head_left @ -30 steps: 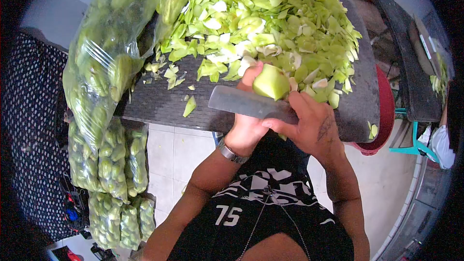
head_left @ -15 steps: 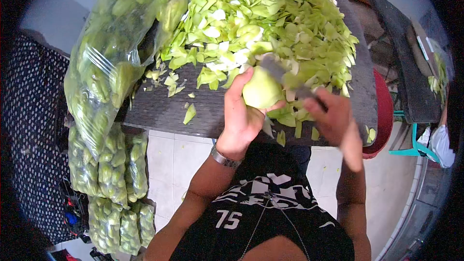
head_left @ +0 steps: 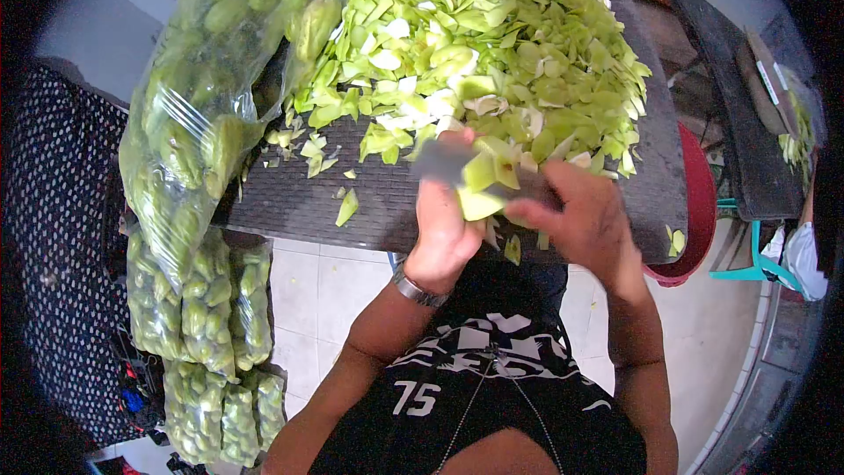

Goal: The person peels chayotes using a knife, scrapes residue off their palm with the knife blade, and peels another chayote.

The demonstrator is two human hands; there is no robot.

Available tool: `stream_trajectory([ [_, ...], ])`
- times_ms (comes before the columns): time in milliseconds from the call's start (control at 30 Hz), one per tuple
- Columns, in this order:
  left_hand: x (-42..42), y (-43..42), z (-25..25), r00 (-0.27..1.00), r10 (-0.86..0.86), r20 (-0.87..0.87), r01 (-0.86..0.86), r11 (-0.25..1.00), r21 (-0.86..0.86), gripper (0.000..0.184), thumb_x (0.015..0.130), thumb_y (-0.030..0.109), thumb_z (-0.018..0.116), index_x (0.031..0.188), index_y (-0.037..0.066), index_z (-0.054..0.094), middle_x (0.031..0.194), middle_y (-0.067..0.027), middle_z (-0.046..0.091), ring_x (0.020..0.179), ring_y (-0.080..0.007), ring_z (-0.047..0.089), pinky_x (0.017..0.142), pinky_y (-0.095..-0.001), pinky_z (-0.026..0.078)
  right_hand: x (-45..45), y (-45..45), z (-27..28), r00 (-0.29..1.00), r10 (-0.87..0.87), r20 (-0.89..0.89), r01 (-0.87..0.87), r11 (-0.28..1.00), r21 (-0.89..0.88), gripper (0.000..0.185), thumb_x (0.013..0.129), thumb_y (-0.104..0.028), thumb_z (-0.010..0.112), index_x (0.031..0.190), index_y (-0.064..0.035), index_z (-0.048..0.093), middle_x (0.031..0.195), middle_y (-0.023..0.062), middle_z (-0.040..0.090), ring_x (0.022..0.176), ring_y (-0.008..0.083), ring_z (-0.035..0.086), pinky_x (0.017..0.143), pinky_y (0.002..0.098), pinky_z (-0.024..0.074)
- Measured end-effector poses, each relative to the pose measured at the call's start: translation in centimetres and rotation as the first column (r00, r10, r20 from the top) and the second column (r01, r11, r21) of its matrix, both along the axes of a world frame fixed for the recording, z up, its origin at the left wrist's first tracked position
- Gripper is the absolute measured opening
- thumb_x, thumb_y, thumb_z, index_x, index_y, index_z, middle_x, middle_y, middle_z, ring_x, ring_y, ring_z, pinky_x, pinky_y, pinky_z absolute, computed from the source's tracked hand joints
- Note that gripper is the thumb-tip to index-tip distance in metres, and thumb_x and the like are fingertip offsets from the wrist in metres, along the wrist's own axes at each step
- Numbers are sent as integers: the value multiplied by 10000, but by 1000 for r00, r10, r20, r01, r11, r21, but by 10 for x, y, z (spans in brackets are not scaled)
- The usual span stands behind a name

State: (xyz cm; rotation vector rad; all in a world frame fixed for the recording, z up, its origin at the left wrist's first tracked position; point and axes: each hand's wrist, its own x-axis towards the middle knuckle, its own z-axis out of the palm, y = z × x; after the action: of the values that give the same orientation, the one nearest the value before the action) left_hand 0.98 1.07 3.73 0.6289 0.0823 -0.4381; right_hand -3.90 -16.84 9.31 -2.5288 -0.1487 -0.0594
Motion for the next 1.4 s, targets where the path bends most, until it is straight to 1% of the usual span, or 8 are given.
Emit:
stream_trajectory([
  [167,-1,3,21,993,16,-114,-12,999,39,369,990,427,563,1122,86,606,966,-113,690,820,-322,700,619,-476,569,12,-60,-27,952,-260,-162,280,953,118,434,1000,-400,609,889,18,569,768,244,569,692,430,559,652,456,456],
  [333,10,-10,14,978,60,-198,-64,998,-18,320,987,414,609,1123,125,613,1025,-71,695,946,-225,685,834,-416,563,-5,-21,-9,995,-48,-84,54,997,61,518,951,-503,654,910,12,615,811,259,643,760,462,644,648,504,495],
  [567,5,-7,-7,972,-154,-179,120,975,-185,368,967,418,645,1144,96,617,1041,-94,701,950,-250,695,844,-432,567,-13,14,-11,981,105,164,-103,995,-16,659,864,-614,689,1024,20,606,846,238,663,806,414,677,677,487,534],
  [667,-3,-14,-5,991,43,-130,-32,996,84,388,973,446,628,1112,84,618,985,-91,709,901,-261,707,798,-411,585,-13,11,-13,975,134,179,-126,991,-53,625,861,-608,697,1025,-9,623,866,225,671,784,402,680,668,477,532],
  [900,4,16,3,977,-181,-109,186,982,38,435,1007,483,540,1132,80,646,1008,-110,718,795,-285,715,635,-383,589,3,-51,-14,960,-256,-111,264,962,71,441,979,-410,643,895,20,588,735,261,566,653,388,526,641,428,461],
  [967,3,12,7,984,-114,-136,125,989,74,434,1011,492,529,1128,89,643,991,-111,715,737,-290,708,563,-383,569,2,-56,-14,953,-285,-103,292,954,71,549,928,-515,689,835,17,591,713,268,584,639,421,594,608,455,460],
  [1167,14,-5,-10,974,150,-171,-129,983,131,371,1006,445,596,1181,119,620,1027,-51,695,866,-210,689,746,-390,572,-6,-3,-3,994,81,-75,-71,989,128,547,918,-534,688,886,3,593,755,243,617,732,431,641,648,479,484],
  [1400,12,-3,-12,996,92,-6,-89,977,194,373,995,427,580,1107,80,664,973,-76,700,881,-220,686,815,-391,560,2,9,-8,973,199,116,-214,968,132,563,892,-513,721,843,16,534,694,195,513,657,409,553,614,444,441],
])
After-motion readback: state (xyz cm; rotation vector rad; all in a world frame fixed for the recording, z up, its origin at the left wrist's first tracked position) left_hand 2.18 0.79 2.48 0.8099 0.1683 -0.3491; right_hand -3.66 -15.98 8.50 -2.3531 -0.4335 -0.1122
